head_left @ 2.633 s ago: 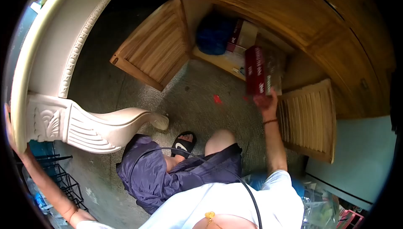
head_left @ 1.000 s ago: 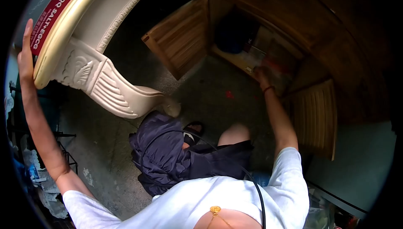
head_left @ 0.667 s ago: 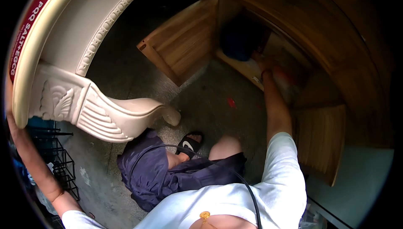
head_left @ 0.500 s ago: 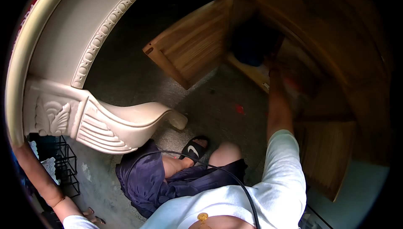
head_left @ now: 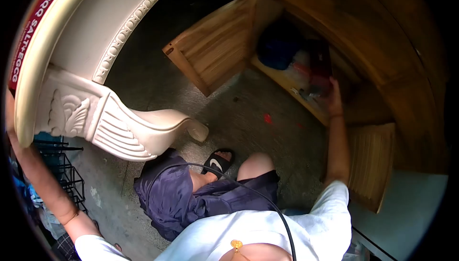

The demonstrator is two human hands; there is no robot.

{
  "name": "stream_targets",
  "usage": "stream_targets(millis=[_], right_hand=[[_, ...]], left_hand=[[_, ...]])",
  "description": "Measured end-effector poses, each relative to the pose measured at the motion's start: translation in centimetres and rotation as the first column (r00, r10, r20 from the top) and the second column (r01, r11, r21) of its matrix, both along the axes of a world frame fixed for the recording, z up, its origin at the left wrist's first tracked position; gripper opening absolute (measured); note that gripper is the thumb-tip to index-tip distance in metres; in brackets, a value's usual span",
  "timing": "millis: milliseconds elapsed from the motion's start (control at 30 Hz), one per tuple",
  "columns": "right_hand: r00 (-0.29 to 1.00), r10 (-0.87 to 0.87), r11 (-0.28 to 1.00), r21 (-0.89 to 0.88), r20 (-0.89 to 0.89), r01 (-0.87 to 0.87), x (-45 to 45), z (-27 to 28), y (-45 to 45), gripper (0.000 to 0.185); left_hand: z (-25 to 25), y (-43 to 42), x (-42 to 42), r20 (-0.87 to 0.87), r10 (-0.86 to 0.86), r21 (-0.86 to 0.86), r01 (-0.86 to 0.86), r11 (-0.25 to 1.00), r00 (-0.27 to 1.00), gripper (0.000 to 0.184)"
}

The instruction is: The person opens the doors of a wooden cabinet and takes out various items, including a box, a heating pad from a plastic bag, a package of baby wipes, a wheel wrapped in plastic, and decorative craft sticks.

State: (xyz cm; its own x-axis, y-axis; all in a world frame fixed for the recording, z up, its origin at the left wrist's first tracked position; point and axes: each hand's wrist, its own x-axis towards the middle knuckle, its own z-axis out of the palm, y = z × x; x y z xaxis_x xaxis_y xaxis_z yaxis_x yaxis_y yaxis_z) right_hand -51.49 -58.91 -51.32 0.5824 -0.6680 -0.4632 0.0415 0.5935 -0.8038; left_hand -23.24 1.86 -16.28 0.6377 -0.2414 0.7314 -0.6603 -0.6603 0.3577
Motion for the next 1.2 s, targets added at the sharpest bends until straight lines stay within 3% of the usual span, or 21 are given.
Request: stream_targets(millis=[133,233,300,333,367,400,433,467,533,600,633,700,733,767,800,833,867,900,967,1067,1200], right_hand=[[0.975,0.142,0.989,0.024,0.169,-0.148,-9.4,2.1,8.8,0.056],[0.847,0.201,0.935,0.161,0.492,-0.316,-14.2,2.2,16.2,0.058],[0.8,0.297,0.917,0.076,0.521,-0.391,-14.4,7.1,21.7,0.079],[0.767,0.365,0.886,0.057,0.528,-0.461,-14.4,8.5,23.4,0.09],[0.719,0.421,0.864,-0.002,0.553,-0.504,-14.3,10.2,25.0,0.096],[0.67,0.507,0.818,-0.059,0.542,-0.572,-14.2,12.0,25.9,0.098],[0.586,0.567,0.768,-0.114,0.579,-0.63,-13.7,12.0,25.9,0.097],[0.504,0.618,0.718,-0.173,0.603,-0.674,-13.4,12.4,26.1,0.096],[0.342,0.715,0.634,-0.359,0.61,-0.685,-12.8,14.4,26.3,0.093],[0.373,0.706,0.648,-0.337,0.602,-0.683,-13.0,16.1,26.3,0.087],[0.44,0.749,0.639,-0.366,0.496,-0.676,-13.2,16.5,25.8,0.091],[0.567,0.56,0.801,-0.22,0.604,-0.557,-12.5,15.3,25.5,0.089],[0.511,0.401,0.829,-0.065,0.76,-0.555,-11.7,15.4,25.2,0.08],[0.667,0.34,0.891,0.0,0.663,-0.454,-11.2,14.1,24.6,0.069],[0.639,0.185,0.94,0.054,0.747,-0.336,-10.1,13.6,24.6,0.064],[0.593,0.326,0.902,-0.055,0.736,-0.429,-9.1,15.3,25.0,0.061],[0.536,0.455,0.847,-0.161,0.711,-0.506,-8.3,16.9,25.3,0.059],[0.665,0.375,0.875,-0.01,0.646,-0.484,-8.5,16.1,25.5,0.047],[0.65,0.364,0.841,0.065,0.667,-0.537,-8.5,12.7,25.2,0.045],[0.763,0.324,0.836,0.208,0.559,-0.507,-7.5,11.8,26.4,0.035],[0.783,0.332,0.797,0.288,0.526,-0.531,-6.8,9.8,26.6,0.028]], left_hand=[[1.2,-1.5,-2.1,0.348,0.083,0.101,-0.126,0.987,0.934,0.086],[1.8,-5.7,-10.1,0.565,-0.11,0.164,0.019,0.986,0.818,0.089],[0.5,-9.8,-15.0,0.411,-0.432,0.471,0.219,0.855,0.802,0.092],[-0.8,-12.1,-16.4,0.21,-0.588,0.632,0.351,0.691,0.781,0.093],[-2.5,-13.8,-16.7,-0.22,-0.688,0.47,0.693,0.547,0.692,0.109],[-4.6,-14.8,-15.7,-0.442,-0.753,0.291,0.872,0.394,0.488,0.123],[-6.1,-15.8,-16.2,-0.552,-0.737,0.231,0.921,0.314,0.39,0.12],[-6.7,-16.4,-16.4,-0.64,-0.716,0.174,0.96,0.22,0.28,0.119],[-7.3,-16.8,-17.5,-0.717,-0.691,-0.233,0.966,0.11,-0.094,0.114],[-5.5,-16.6,-17.8,-0.583,-0.802,-0.269,0.963,0.034,-0.134,0.101],[-4.5,-15.9,-18.4,-0.529,-0.844,-0.276,0.958,0.077,-0.085,0.1],[-2.7,-14.8,-18.7,-0.354,-0.935,-0.237,0.966,0.098,0.008,0.101],[-1.0,-13.5,-19.1,-0.318,-0.936,-0.179,0.96,0.217,0.153,0.104],[0.8,-12.0,-19.1,-0.199,-0.888,-0.015,0.904,0.427,0.416,0.102],[2.2,-10.7,-19.0,-0.114,-0.833,0.064,0.841,0.538,0.542,0.101],[3.5,-9.4,-18.9,-0.026,-0.756,0.129,0.752,0.647,0.655,0.1],[4.6,-8.1,-18.5,-0.028,-0.704,-0.14,0.695,0.706,0.709,0.087],[5.7,-7.3,-18.5,-0.048,-0.66,-0.398,0.591,0.701,0.75,0.075],[8.4,-7.2,-17.4,0.017,-0.596,-0.632,0.47,0.616,0.803,0.055],[10.7,-7.1,-12.6,0.133,-0.525,-0.661,0.47,0.585,0.84,0.027],[9.7,-10.2,-8.6,0.273,-0.496,-0.611,0.547,0.572,0.824,0.026]])
